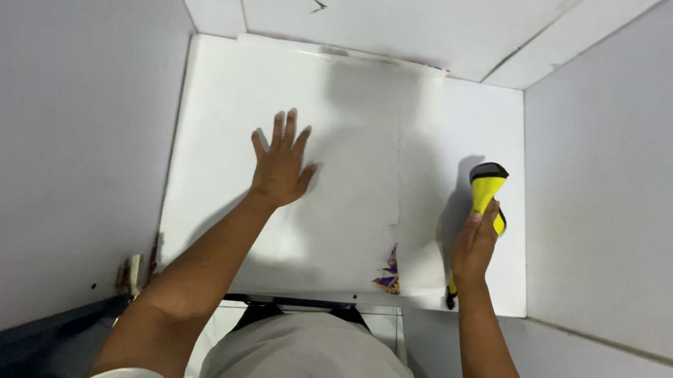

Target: The person removes items from a white cabinet, wipes the interior surfaces with a yellow cloth, and then places two patterned sheets inside the cabinet.

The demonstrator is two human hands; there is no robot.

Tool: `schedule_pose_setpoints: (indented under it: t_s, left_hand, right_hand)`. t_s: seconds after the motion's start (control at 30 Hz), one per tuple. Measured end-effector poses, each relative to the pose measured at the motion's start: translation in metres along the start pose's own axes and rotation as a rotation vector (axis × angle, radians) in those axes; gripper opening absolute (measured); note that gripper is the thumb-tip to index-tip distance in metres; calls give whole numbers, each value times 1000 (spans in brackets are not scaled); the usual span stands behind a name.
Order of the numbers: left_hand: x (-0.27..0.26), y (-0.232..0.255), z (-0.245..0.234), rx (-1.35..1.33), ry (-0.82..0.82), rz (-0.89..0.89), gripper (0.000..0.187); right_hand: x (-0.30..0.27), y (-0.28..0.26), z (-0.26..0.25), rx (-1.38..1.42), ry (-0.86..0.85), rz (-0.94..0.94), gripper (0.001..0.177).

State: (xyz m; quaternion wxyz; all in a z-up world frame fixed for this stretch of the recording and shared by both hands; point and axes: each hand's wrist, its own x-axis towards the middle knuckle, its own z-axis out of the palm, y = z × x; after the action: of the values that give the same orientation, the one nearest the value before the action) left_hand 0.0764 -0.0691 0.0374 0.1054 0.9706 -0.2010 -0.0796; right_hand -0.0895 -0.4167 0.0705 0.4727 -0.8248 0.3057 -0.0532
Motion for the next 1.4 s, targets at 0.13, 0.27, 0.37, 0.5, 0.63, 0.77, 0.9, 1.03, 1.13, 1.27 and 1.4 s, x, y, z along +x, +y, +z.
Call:
schedule_pose_setpoints:
  t_s: [0.13, 0.27, 0.37, 0.5, 0.63, 0.77, 0.9, 1.03, 1.13, 1.27, 1.4]
  left_hand:
    - [-18, -47, -5, 85, -38, -149, 75]
    - [-32, -62, 5, 166, -149, -180, 78]
    - [-31, -65, 9, 206, -132, -178, 78]
    - [-31, -66, 13, 209, -130, -176, 77]
    - [-30, -66, 13, 197, -61, -166, 78]
    - [-30, -63, 13, 217, -83, -183, 79]
    - [-26, -61, 14, 225, -66, -187, 79]
    - [-26, -61, 15, 236, -41, -175, 78]
    - [-26, -61, 15, 234, -66, -190, 79]
    - [-25, -60, 16, 252, -69, -189, 79]
    - [-23, -61, 13, 236, -50, -193, 78]
  right_hand:
    - [6, -32, 48, -508, -138, -673, 62]
    - [10, -20, 84, -898, -415, -637, 63]
    - [30, 1, 77, -994, -393, -599, 65]
    - [78, 24, 44, -948, -269, -330, 67]
    - [99, 25, 26, -1019, -167, -283, 71]
    - [116, 9, 8, -1165, -319, -182, 78]
    - [135, 12, 15, -1035, -206, -489, 75]
    - [157, 23, 27, -960, -204, -587, 69]
    - [179, 11, 18, -927, -174, -393, 69]
    - [178, -11, 8, -889, -94, -560, 54]
    - [142, -6, 13, -875, -47, -651, 50]
